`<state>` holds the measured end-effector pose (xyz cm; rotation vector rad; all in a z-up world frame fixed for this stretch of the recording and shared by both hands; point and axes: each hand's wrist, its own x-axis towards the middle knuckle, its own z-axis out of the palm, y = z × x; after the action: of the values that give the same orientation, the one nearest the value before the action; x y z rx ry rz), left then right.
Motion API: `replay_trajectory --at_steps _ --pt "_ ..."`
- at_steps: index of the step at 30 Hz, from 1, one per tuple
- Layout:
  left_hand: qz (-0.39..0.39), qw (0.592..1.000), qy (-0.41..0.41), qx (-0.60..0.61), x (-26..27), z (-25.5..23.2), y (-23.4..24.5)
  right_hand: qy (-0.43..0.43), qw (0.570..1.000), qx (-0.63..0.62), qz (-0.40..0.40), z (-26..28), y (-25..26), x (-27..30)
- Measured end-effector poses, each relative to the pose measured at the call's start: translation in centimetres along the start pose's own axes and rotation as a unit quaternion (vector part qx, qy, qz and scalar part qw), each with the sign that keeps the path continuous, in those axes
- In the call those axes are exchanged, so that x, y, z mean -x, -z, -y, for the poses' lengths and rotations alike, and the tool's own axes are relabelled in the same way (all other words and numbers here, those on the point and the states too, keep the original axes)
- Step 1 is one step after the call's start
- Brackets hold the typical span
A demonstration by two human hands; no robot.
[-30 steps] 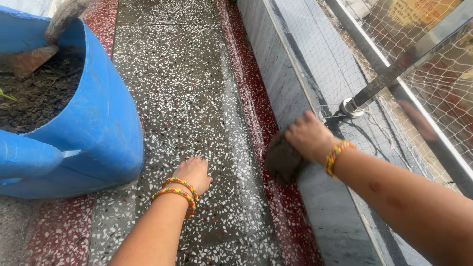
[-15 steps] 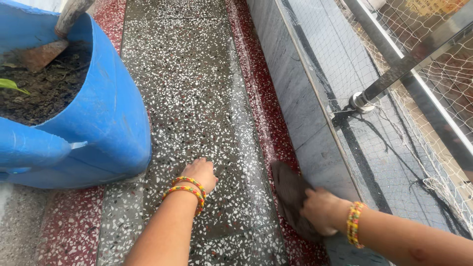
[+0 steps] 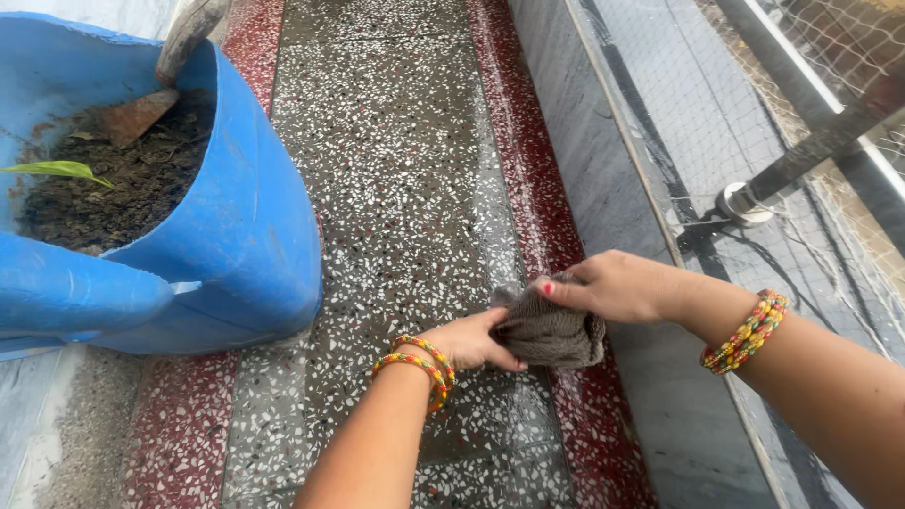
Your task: The person wipes the floor of a balcony area with a cloth, moving objects including a pot, a bottle, and slippers to clean underneath them.
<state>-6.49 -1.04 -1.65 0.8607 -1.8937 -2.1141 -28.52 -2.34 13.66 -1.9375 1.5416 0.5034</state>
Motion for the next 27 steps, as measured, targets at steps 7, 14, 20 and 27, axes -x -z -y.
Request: replay_trajectory --at_steps 7,14,20,27 --pt "-0.231 0.964 0.029 0.126 2.9 -4.7 4.2 -0.072 0.968 -0.108 -0.213 0.2 4.2 -3.3" --pt "-0.171 0.966 0.056 0.183 6.7 -8.7 6.1 0.105 0.846 -0.4 -0.337 -0.7 3.9 -6.2" --pt "-0.132 0.944 0.255 -0.162 9.9 -3.6 5.8 -0.024 0.995 -0.004 -0.092 -2.3 0.2 -11.2" --pt "-0.328 0.899 0.276 -0.091 11.8 1.5 4.5 0.001 0.991 0.136 -0.01 10.5 -13.0 -13.6"
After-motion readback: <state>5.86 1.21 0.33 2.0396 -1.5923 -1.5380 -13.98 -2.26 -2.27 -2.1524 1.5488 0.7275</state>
